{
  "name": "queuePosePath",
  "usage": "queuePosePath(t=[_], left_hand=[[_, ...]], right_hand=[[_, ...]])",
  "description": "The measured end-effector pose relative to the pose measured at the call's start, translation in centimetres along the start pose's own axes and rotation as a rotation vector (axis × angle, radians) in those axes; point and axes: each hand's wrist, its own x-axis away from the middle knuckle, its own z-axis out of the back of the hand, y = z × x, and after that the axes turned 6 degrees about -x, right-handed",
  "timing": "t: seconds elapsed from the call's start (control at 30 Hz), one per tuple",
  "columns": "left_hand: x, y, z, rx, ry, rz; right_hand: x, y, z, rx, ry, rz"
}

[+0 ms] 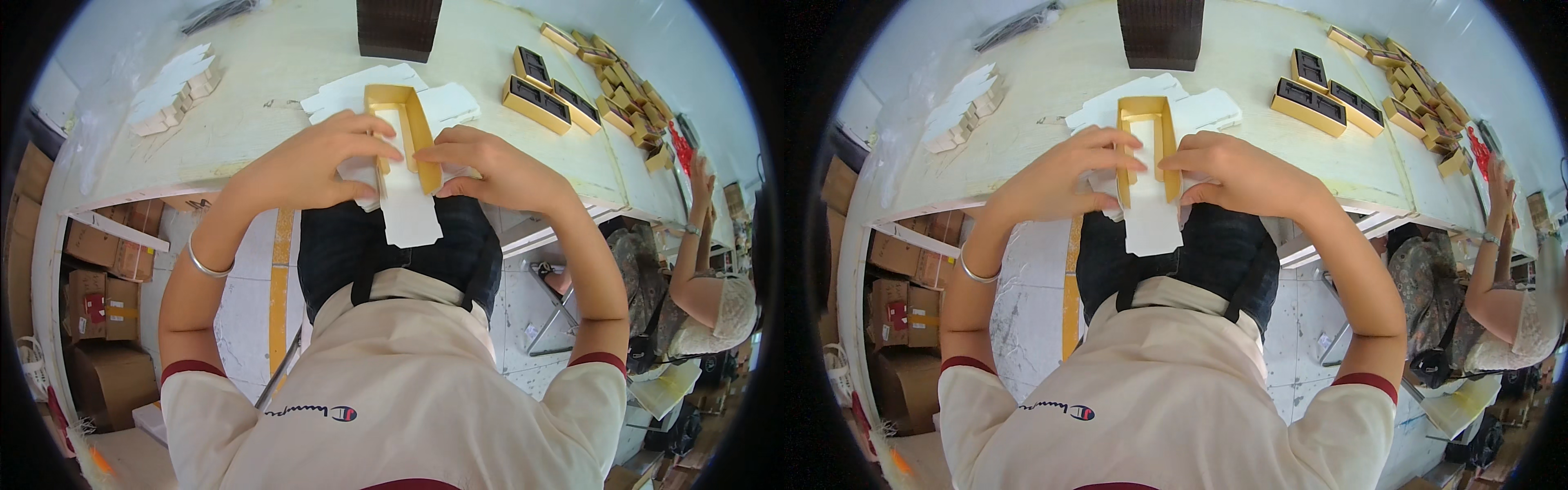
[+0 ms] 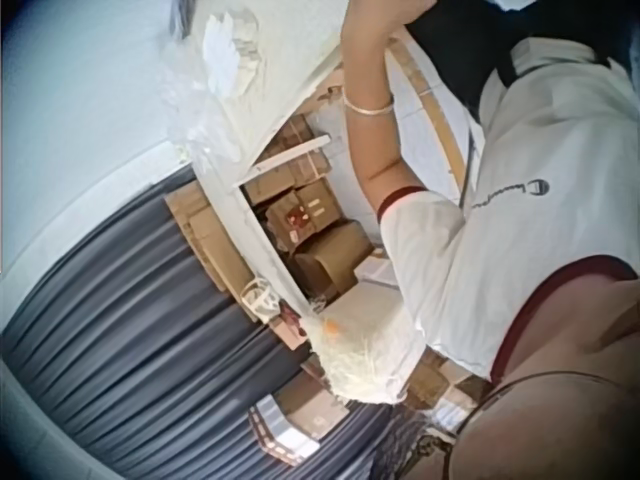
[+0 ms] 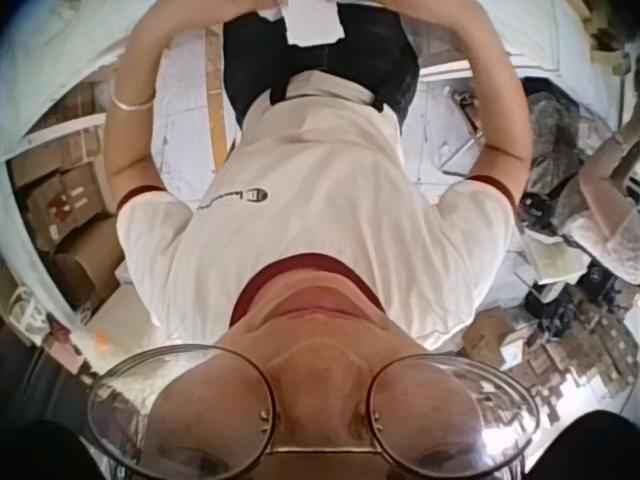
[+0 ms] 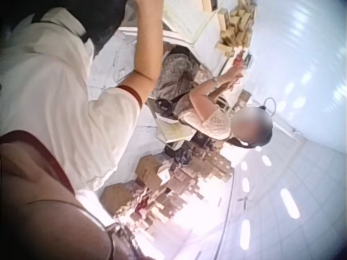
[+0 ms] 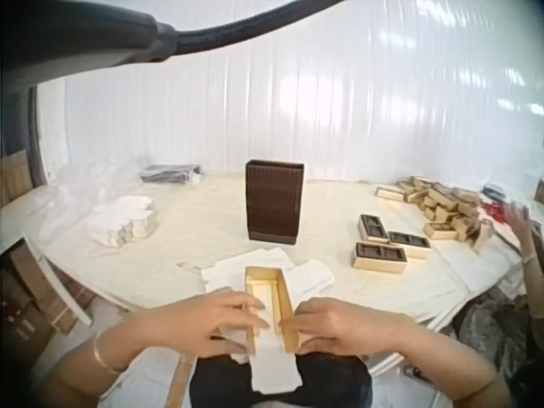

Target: The person folds flat white cardboard pieces into small rectangular boxes, inserts a gold inner tray, and places a dark brown lid on top. They repeat this process for multiple units, stacking the finished boxes on the table.

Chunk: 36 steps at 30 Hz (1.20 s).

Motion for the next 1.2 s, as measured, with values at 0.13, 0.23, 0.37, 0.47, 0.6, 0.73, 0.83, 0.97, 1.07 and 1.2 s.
queuePosePath(t=[0.13,0.23,0.37,0.47,0.6,0.73,0.83,0.97,1.07,1.2], left_hand=[[0.5,-0.7,-0.7,0.323,-0.069,0.054],[-0.3,-0.5,-1.8,0.221,0.007,0.039],[-1.1,1.5,-2.3,0.155,0.079,0.208],[-1.0,2.4,-3.0,0.132,0.119,0.244],[-0.7,2.1,-3.8,0.105,0.207,0.204],[-0.9,1.7,-4.1,0.010,0.229,0.139],[-1.0,1.7,-3.0,0.110,0.149,0.200],[-1.2,0.9,-2.9,0.215,0.137,0.220],[-1.2,0.5,-2.5,0.211,0.073,0.178],[-1.1,-0.7,-2.8,0.427,0.062,0.330]], right_hand=[[-0.4,0.5,-0.5,-0.017,0.014,-0.018],[-1.2,0.6,-2.4,-0.012,0.122,-0.091],[-1.5,0.4,-3.3,-0.184,0.220,-0.205],[-1.3,-0.2,-3.5,-0.275,0.218,-0.315],[-1.2,-0.7,-3.1,-0.314,0.177,-0.349],[-0.2,-1.3,-2.6,-0.363,0.148,-0.342],[1.2,-1.7,-2.4,-0.057,0.200,-0.081],[2.5,-2.0,-3.8,0.242,0.230,0.057],[1.5,-1.1,-4.4,0.286,0.323,0.115],[-0.5,1.1,-5.2,0.002,0.505,0.193]])
